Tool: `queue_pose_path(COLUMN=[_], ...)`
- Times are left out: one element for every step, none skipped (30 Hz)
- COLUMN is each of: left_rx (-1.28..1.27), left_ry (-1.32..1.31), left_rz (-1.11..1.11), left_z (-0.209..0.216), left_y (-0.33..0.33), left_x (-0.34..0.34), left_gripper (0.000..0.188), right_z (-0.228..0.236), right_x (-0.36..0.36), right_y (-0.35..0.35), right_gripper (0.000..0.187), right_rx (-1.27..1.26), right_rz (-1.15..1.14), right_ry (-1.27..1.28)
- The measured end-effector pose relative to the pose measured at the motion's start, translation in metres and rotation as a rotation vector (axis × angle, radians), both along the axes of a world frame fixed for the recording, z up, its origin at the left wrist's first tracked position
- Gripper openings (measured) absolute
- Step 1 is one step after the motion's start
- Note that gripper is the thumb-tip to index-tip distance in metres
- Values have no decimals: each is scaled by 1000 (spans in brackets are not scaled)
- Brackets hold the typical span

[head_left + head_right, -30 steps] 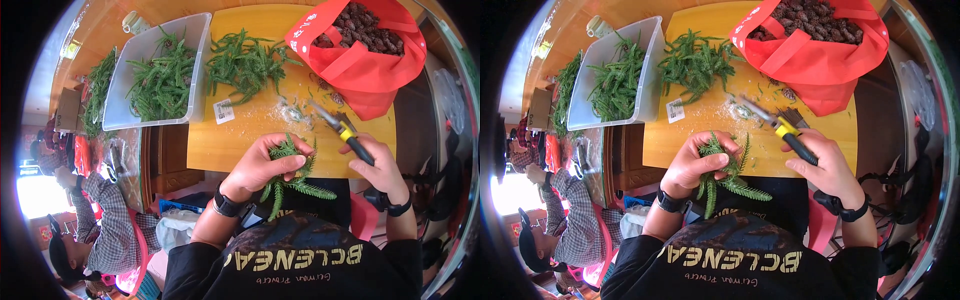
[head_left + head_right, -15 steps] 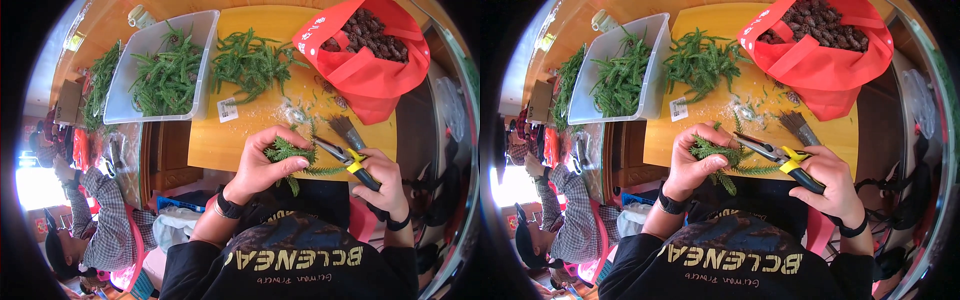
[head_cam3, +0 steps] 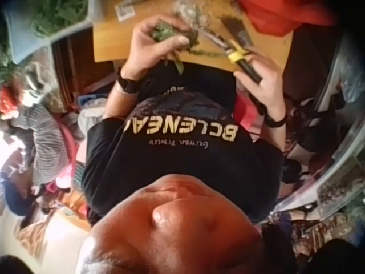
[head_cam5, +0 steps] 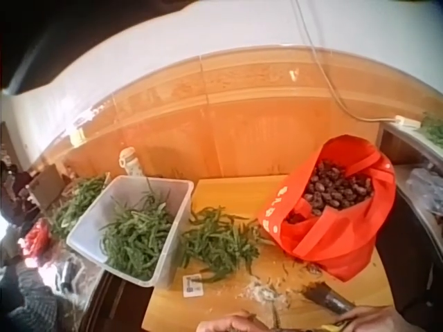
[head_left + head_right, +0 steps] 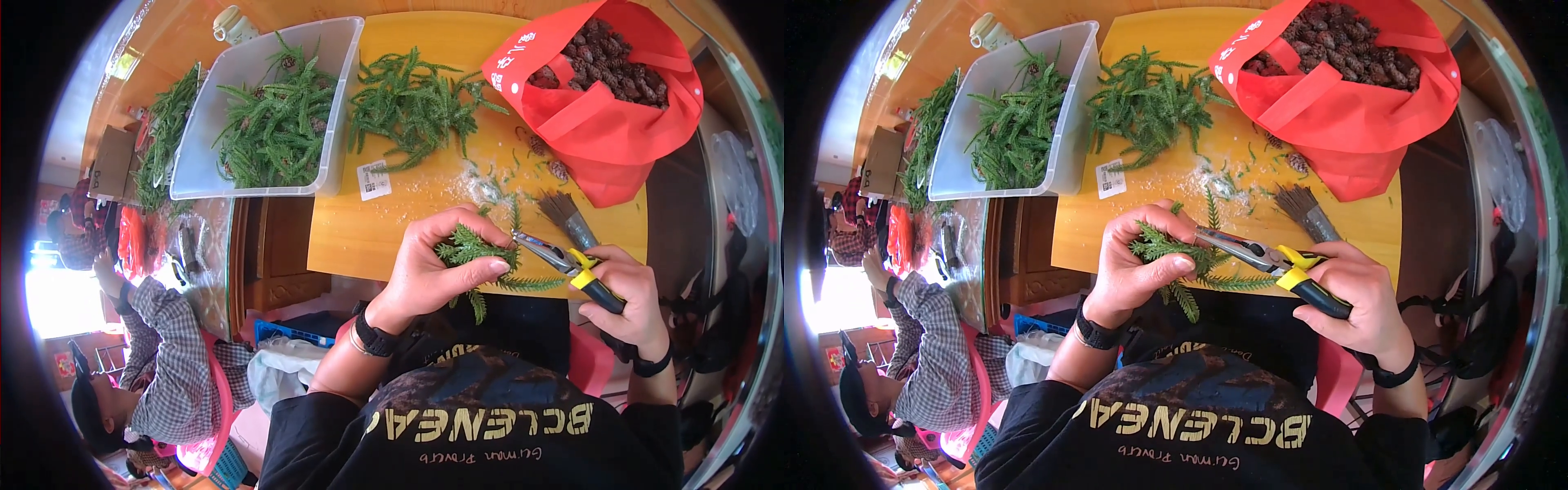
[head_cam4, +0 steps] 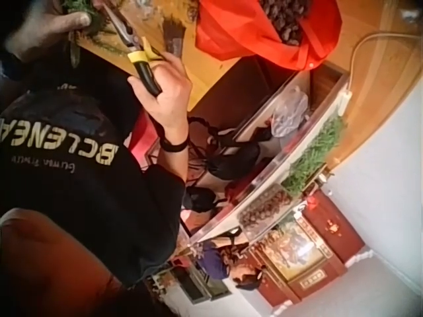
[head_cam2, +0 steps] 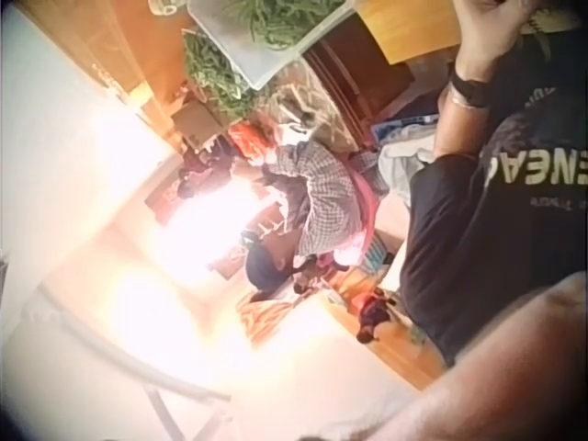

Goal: Cutting green plant stems and sorting small brown materials at a production workstation using pliers.

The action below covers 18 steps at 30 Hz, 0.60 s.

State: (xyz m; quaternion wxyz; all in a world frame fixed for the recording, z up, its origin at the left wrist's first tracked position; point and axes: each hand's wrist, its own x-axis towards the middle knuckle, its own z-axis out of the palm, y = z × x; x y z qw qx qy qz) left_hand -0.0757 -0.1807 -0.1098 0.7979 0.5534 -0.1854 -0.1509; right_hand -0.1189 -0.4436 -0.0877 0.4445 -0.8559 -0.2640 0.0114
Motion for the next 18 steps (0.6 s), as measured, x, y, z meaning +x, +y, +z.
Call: queue_pose_path(left_rx=[0,16,31,32,54,76,76,75,73,73,74,74,74,78,82,82,91,99], left_ry=[-1,-22,-44,-44,-63,-82,-83,-75,-67,-67,-59,-51,-51,-45,-38,-38,-70,-102], left_rz=[0,8,16,16,28,40,40,38,37,37,32,26,27,24,21,21,19,16], left_z=[0,0,-1,-1,-1,-1,-1,0,0,0,-1,-2,-1,-1,-1,-1,-2,-3], left_y=[0,-1,-1,-1,-2,-2,-2,-2,-2,-1,-1,-1,0,0,1,1,2,2], left_x=[0,0,1,1,1,2,2,2,2,2,2,2,2,2,1,2,3,3], left_gripper=[17,17,17,17,18,20,20,20,20,20,20,21,21,21,21,21,21,21], right_z=[1,2,2,3,3,3,3,3,3,2,2,1,1,1,1,2,2,3], right_x=[0,0,-1,0,0,0,1,1,2,2,2,2,2,2,2,2,3,3], right_y=[0,0,1,1,1,2,2,2,2,2,2,3,2,2,2,2,2,2], right_gripper=[23,21,20,20,19,17,17,17,17,17,17,17,17,17,17,17,18,18], right_rx=[0,0,-1,-1,14,28,28,24,20,21,29,37,37,40,43,43,43,43], right_rz=[0,-11,-21,-21,-17,-13,-12,-6,0,0,4,8,9,14,19,19,23,27], right_ry=[-1,16,33,32,29,25,25,23,20,20,22,23,23,18,13,13,16,19])
